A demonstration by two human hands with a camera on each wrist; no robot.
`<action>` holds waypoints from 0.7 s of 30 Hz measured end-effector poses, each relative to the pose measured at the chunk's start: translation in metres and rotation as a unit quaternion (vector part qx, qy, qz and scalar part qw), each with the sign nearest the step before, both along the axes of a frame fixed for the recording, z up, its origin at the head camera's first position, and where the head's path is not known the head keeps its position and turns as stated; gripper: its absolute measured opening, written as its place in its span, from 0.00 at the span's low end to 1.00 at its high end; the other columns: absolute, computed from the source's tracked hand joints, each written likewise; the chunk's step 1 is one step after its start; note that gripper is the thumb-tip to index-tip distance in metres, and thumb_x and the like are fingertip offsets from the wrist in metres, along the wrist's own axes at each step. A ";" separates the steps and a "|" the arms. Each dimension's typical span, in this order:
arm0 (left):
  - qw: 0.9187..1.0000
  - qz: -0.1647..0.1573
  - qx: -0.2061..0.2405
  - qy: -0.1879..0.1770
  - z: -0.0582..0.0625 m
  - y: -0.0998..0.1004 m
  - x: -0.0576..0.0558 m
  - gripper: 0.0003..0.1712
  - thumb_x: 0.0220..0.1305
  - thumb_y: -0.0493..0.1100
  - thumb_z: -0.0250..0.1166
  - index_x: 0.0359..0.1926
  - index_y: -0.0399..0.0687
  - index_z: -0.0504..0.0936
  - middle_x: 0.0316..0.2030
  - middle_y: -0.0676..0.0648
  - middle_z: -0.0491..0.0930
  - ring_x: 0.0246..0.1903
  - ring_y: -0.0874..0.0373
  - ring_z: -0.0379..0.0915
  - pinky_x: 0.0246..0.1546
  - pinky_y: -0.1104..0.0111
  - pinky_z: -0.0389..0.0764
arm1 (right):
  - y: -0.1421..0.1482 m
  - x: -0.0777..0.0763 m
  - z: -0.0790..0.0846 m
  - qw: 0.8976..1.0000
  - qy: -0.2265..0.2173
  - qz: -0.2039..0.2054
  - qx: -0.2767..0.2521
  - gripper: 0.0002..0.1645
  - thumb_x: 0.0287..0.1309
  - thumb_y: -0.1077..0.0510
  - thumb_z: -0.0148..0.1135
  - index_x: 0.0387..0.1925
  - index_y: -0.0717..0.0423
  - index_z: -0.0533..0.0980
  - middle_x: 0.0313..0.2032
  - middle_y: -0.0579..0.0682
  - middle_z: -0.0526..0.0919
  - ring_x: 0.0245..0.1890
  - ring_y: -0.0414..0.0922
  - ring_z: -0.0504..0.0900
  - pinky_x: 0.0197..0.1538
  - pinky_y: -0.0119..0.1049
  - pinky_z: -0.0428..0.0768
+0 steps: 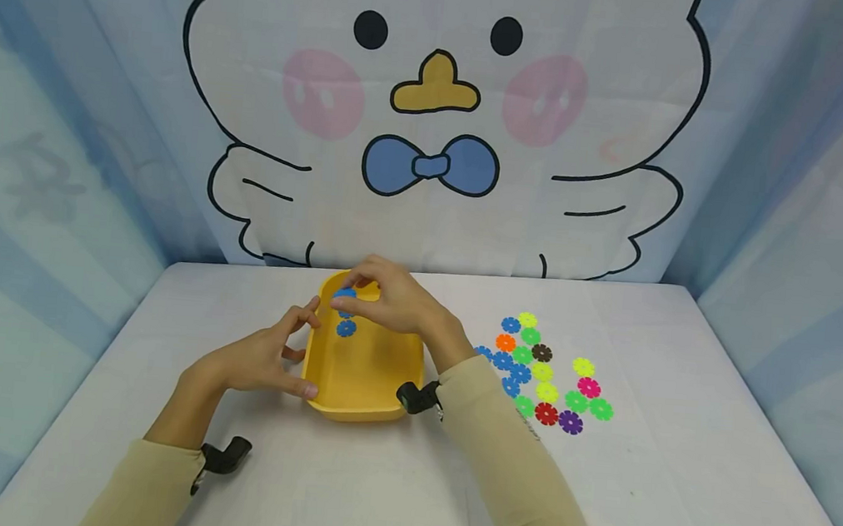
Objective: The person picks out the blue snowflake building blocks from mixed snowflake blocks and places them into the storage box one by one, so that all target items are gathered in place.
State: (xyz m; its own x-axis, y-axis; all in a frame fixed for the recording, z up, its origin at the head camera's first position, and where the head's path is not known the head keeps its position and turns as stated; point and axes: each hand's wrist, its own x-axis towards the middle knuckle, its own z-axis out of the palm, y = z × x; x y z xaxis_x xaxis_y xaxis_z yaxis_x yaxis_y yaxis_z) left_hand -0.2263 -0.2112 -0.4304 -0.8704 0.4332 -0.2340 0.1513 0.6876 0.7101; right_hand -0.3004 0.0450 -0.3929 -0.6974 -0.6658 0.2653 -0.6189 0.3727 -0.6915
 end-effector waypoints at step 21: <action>1.000 -0.002 0.004 0.006 -0.001 -0.002 -0.002 0.55 0.48 0.61 0.83 0.66 0.60 0.55 0.83 0.57 0.36 0.63 0.40 0.77 0.71 0.46 0.67 | -0.022 -0.010 -0.023 0.994 -0.063 0.001 0.089 0.24 0.64 0.46 0.71 0.54 0.56 0.82 0.55 0.48 0.80 0.56 0.49 0.82 0.57 0.36 0.84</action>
